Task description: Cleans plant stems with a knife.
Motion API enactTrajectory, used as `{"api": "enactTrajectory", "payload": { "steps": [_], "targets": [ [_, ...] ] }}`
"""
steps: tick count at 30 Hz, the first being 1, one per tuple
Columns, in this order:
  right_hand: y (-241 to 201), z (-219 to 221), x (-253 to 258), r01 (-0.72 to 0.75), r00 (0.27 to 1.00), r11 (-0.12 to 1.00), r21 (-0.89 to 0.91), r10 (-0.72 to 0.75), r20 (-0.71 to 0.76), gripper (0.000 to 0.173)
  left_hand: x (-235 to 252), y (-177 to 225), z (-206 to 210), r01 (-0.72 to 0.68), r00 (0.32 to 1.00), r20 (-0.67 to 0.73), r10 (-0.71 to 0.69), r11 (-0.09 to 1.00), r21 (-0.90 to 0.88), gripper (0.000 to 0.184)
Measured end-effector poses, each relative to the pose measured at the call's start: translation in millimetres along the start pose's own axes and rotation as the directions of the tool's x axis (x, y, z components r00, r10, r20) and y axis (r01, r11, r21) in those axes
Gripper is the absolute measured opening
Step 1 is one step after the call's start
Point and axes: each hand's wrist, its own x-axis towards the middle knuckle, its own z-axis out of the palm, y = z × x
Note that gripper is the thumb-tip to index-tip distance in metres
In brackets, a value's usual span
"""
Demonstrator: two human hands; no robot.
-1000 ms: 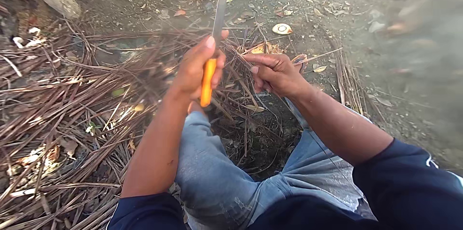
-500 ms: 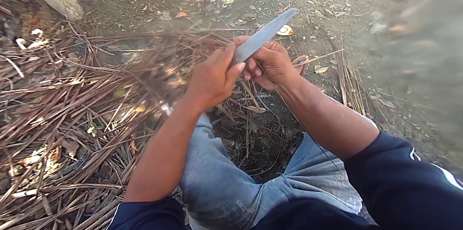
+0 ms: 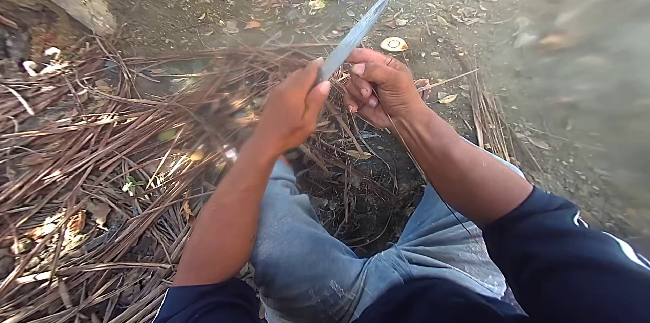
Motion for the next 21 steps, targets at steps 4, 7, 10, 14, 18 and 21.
{"api": "enactTrajectory", "payload": {
  "steps": [4,7,10,14,18,21],
  "targets": [
    [-0.2,0.2,-0.9,-0.015,1.0,1.0,0.011,0.014,0.016,0.032,2.1,-10.8,-4.5,0.13,0.991,-0.02,-0.131,0.991,-0.026,0.046],
    [3.9,-1.1,0.6,-0.013,0.999,1.0,0.029,0.012,0.032,0.026,-1.2,1.5,6.3,-0.023,1.0,0.021,0.022,0.999,0.038,0.048],
    [5.7,-0.2,0.9,-0.027,0.998,0.998,0.049,0.025,0.056,0.028,-2.4,1.2,9.2,-0.05,0.998,0.032,0.047,0.995,0.087,0.052],
    [6.6,-4.3,0.4,-0.037,0.995,0.999,0.035,0.034,0.099,0.024,-2.3,1.1,8.9,-0.039,0.999,0.033,0.035,0.993,0.11,0.051],
    [4.3,-6.9,0.0,-0.055,0.987,0.998,0.023,0.051,0.155,0.033,-1.1,-4.7,4.9,-0.023,1.0,0.008,0.022,0.998,0.06,0.049],
    [2.2,-8.9,0.4,-0.06,0.985,0.998,0.026,0.055,0.166,0.035,-0.4,-1.4,4.2,-0.013,1.0,0.026,0.012,0.999,0.038,0.049]
  ]
}}
